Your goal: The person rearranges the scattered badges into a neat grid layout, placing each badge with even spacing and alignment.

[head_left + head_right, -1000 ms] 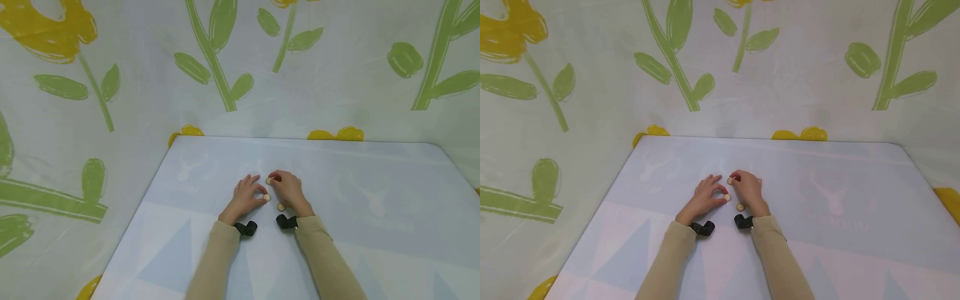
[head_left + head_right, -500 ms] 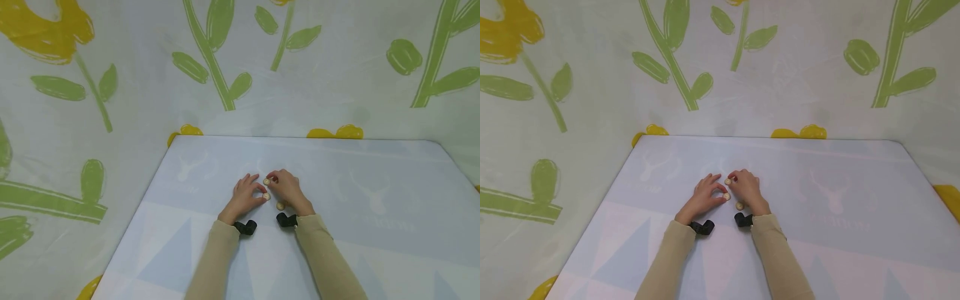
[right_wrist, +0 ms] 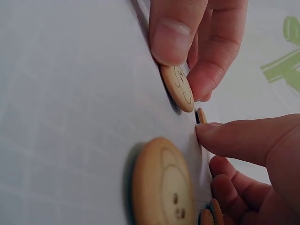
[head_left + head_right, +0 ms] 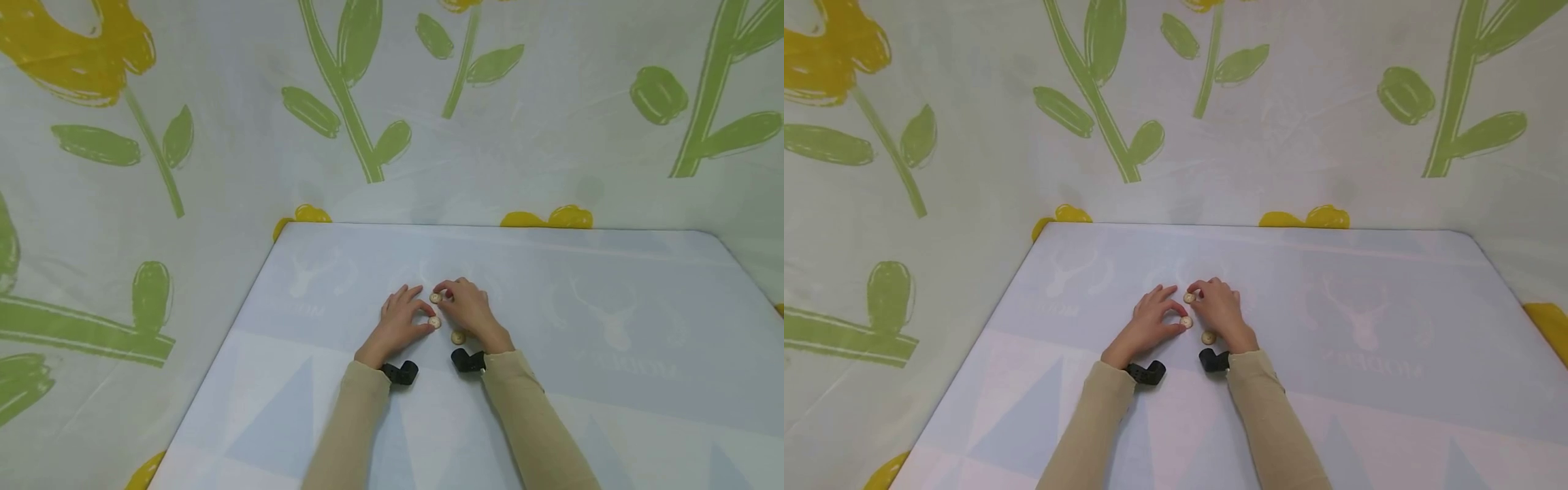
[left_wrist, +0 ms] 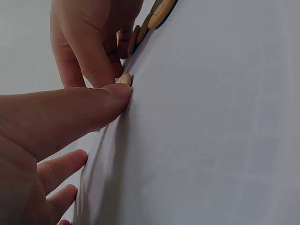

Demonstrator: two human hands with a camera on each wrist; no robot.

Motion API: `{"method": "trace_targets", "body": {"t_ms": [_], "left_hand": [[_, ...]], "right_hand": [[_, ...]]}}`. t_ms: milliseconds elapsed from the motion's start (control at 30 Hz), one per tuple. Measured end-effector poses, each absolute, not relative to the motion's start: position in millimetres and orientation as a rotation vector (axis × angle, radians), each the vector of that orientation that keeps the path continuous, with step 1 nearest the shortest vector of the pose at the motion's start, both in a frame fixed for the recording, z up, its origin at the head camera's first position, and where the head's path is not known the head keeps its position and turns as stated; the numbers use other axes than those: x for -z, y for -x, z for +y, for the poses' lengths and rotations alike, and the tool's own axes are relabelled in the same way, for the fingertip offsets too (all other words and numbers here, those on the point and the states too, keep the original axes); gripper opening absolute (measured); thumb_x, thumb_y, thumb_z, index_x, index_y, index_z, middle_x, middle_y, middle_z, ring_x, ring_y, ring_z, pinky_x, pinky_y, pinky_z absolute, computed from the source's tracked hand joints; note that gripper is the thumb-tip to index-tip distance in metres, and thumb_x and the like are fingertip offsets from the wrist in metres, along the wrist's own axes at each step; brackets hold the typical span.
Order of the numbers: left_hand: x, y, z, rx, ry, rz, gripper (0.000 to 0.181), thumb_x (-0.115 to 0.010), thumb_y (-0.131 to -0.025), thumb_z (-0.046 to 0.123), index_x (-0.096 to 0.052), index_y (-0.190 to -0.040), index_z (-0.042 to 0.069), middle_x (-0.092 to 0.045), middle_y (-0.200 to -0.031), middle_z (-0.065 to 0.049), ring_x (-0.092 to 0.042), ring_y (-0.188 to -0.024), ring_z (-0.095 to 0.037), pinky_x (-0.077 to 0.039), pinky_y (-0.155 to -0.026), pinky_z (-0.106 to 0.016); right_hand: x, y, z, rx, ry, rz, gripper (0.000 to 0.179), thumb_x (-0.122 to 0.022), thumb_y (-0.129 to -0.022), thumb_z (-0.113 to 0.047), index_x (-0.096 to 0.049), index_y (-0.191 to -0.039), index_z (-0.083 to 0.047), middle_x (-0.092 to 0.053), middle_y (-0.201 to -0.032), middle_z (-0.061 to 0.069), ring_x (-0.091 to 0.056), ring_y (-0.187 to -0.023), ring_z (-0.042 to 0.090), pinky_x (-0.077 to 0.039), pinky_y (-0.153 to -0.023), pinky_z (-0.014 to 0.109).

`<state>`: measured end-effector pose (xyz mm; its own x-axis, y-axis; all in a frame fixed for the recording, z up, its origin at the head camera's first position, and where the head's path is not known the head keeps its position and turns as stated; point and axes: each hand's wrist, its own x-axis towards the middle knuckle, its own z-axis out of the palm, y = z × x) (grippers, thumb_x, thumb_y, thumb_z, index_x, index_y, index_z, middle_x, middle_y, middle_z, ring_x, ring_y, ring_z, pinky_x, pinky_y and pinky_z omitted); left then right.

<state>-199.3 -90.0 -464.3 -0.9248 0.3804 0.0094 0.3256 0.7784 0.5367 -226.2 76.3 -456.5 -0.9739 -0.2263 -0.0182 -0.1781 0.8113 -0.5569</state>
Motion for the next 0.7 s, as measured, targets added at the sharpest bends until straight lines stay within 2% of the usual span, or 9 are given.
{"method": "trace_targets", "body": {"t_ms": [700], "left_hand": [[464.2, 200.1, -92.2, -0.834, -0.573, 2.853, 0.016, -0.067, -0.079, 0.031, -0.063, -0.093, 0.024, -0.03, -0.142, -0.004, -0.01, -0.134, -0.027, -0.009, -0.102, -0.052]], "right_hand": [[457.4, 226.6, 75.9, 0.9, 0.312, 2.913, 0.024, -0.062, -0.083, -0.024, -0.061, -0.106, -0.017, -0.053, -0.085, 0.004, -0.048, -0.077, 0.021, -0.034, -0.07, 0.042]]}}
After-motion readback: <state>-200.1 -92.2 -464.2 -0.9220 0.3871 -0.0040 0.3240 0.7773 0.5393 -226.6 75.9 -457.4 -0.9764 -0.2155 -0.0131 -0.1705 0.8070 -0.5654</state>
